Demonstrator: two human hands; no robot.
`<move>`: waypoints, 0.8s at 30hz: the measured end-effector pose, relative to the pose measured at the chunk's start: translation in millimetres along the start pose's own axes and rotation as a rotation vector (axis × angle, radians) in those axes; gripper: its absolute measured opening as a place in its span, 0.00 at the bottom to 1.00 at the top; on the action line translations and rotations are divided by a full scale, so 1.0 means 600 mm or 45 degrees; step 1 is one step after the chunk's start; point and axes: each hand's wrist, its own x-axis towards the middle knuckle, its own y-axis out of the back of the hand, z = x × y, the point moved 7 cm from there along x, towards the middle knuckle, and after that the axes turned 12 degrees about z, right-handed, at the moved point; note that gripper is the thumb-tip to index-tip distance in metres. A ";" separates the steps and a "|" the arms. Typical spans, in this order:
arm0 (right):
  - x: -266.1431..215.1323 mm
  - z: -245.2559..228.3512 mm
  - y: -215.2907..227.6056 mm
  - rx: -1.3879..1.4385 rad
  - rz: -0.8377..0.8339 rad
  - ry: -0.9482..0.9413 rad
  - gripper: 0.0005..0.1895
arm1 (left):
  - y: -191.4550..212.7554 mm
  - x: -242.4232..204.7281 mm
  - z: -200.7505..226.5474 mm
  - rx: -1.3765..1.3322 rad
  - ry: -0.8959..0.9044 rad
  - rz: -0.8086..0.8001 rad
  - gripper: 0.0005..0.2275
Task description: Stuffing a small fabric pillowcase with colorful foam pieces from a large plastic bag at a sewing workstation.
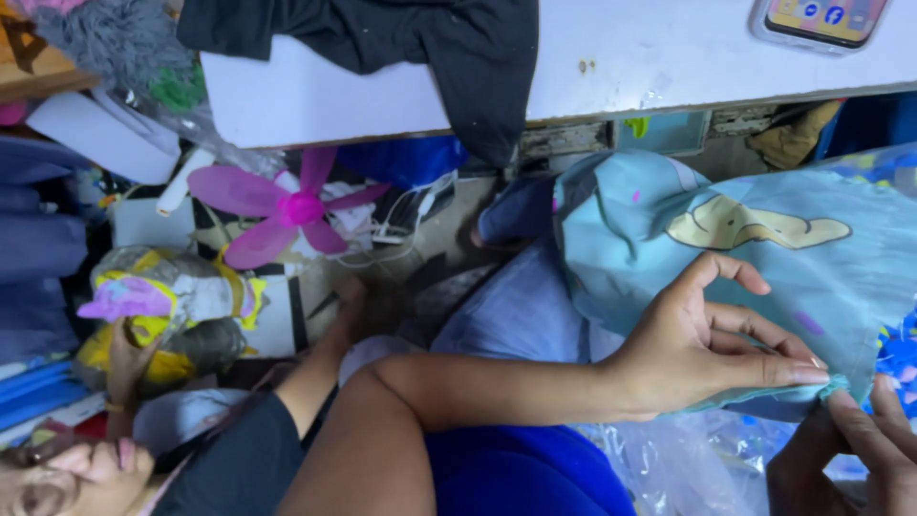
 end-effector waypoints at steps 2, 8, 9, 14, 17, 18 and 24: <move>0.004 -0.004 0.002 0.004 -0.005 -0.043 0.08 | 0.000 0.004 -0.011 0.009 0.074 -0.002 0.24; 0.023 -0.031 0.014 -0.065 0.044 0.069 0.08 | -0.005 0.010 -0.032 -0.014 0.170 -0.086 0.26; 0.025 -0.033 0.017 -0.086 0.042 0.071 0.08 | -0.004 0.011 -0.039 -0.014 0.182 -0.044 0.27; 0.032 -0.039 0.026 -0.098 0.050 -0.023 0.09 | -0.006 0.015 -0.068 -0.038 0.264 -0.021 0.26; 0.040 -0.028 0.024 -0.016 -0.072 -0.181 0.09 | -0.002 0.019 -0.072 0.009 0.227 -0.023 0.25; 0.036 -0.008 0.023 0.147 -0.070 -0.307 0.06 | -0.004 0.019 -0.072 -0.002 0.214 -0.053 0.25; 0.030 0.070 0.014 0.335 -0.324 -0.521 0.19 | -0.013 0.018 -0.063 0.026 0.138 -0.167 0.23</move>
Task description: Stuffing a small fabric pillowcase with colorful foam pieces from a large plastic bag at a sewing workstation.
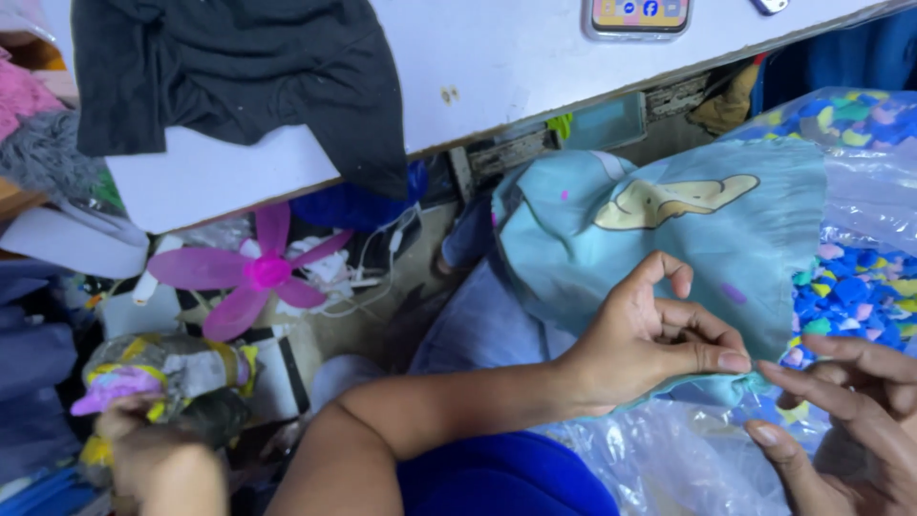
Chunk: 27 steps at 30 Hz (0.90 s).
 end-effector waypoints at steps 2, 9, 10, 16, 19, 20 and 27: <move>0.008 -0.015 0.000 0.048 -0.028 -0.029 0.20 | -0.004 -0.001 0.006 0.031 -0.008 -0.023 0.23; 0.029 -0.037 -0.015 0.336 0.065 -0.086 0.04 | -0.007 0.007 0.050 0.340 -0.152 -0.055 0.22; 0.030 -0.041 -0.014 0.342 0.156 -0.145 0.05 | -0.003 0.011 0.056 0.346 -0.165 -0.058 0.22; -0.001 0.001 -0.033 0.590 0.302 -0.250 0.03 | 0.002 0.022 0.104 0.348 -0.346 -0.150 0.21; 0.005 -0.001 -0.025 0.536 0.399 -0.238 0.04 | 0.024 0.037 0.120 0.184 -0.354 -0.137 0.22; 0.005 0.001 -0.022 0.524 0.406 -0.237 0.04 | 0.033 0.044 0.128 0.178 -0.349 -0.148 0.22; 0.008 0.012 -0.026 0.629 0.403 -0.331 0.04 | 0.068 0.024 0.278 0.223 -0.652 -0.037 0.20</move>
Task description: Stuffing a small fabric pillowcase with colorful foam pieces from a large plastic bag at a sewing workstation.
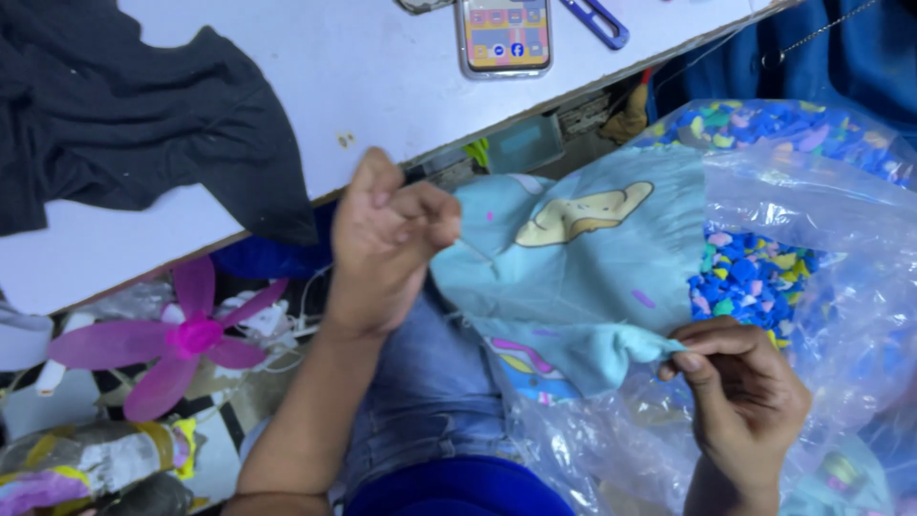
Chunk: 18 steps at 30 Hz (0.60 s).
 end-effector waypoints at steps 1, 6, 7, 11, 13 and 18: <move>-0.001 0.001 -0.007 0.016 -0.058 -0.001 0.04 | 0.000 -0.001 0.022 0.070 -0.026 -0.018 0.21; 0.002 -0.008 -0.017 0.009 -0.062 0.003 0.04 | -0.023 -0.011 0.053 0.901 -0.102 -0.264 0.13; 0.001 -0.006 -0.015 -0.003 -0.051 -0.016 0.04 | -0.027 -0.015 0.057 1.453 -0.269 -0.296 0.12; 0.000 -0.005 -0.016 -0.030 -0.056 -0.023 0.03 | -0.077 -0.064 0.007 1.248 -0.330 -0.370 0.12; 0.003 -0.014 -0.020 -0.079 -0.035 -0.013 0.03 | -0.113 -0.098 -0.016 1.135 -0.241 -0.497 0.17; 0.008 -0.022 -0.022 -0.086 -0.003 0.069 0.02 | -0.129 -0.129 -0.062 1.041 -0.212 -0.571 0.15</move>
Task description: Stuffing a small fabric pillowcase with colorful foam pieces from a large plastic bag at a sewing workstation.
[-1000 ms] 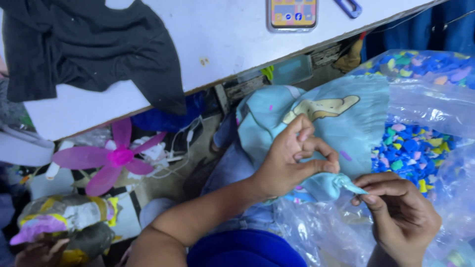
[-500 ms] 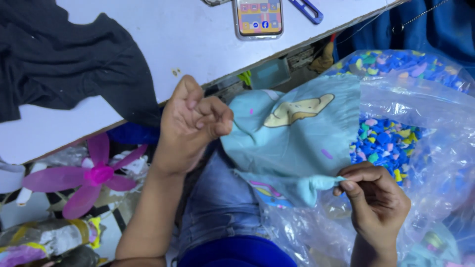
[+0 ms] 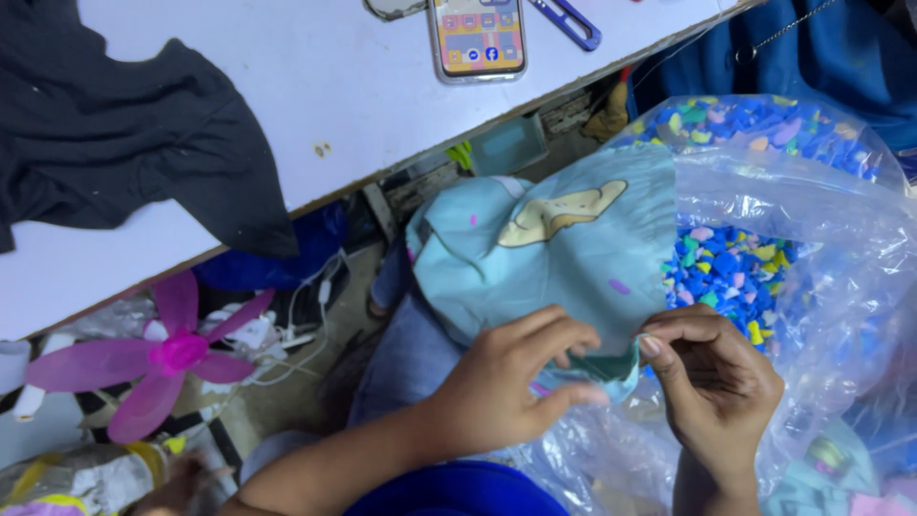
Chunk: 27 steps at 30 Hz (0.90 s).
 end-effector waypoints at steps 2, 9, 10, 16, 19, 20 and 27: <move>0.008 -0.005 -0.002 0.004 -0.004 0.024 0.02 | -0.008 -0.003 -0.015 -0.041 0.002 -0.042 0.06; 0.024 0.013 -0.017 -0.055 -0.230 -0.046 0.04 | 0.015 -0.002 -0.087 -0.407 0.526 -0.318 0.06; 0.024 0.018 -0.020 -0.023 -0.257 -0.083 0.04 | 0.014 -0.002 -0.090 -0.417 0.517 -0.382 0.07; 0.021 0.005 -0.016 0.005 -0.453 -0.113 0.04 | 0.026 0.018 -0.057 -0.395 0.475 -0.625 0.06; 0.024 0.005 -0.020 -0.205 -0.554 -0.038 0.10 | 0.055 0.046 -0.021 -0.372 0.254 -0.730 0.07; 0.025 0.007 -0.027 -0.205 -0.548 -0.037 0.10 | 0.062 0.052 -0.014 -0.370 0.252 -0.735 0.07; 0.039 0.014 -0.047 -0.317 -0.312 0.369 0.02 | 0.116 0.088 0.042 0.512 -0.532 -0.466 0.06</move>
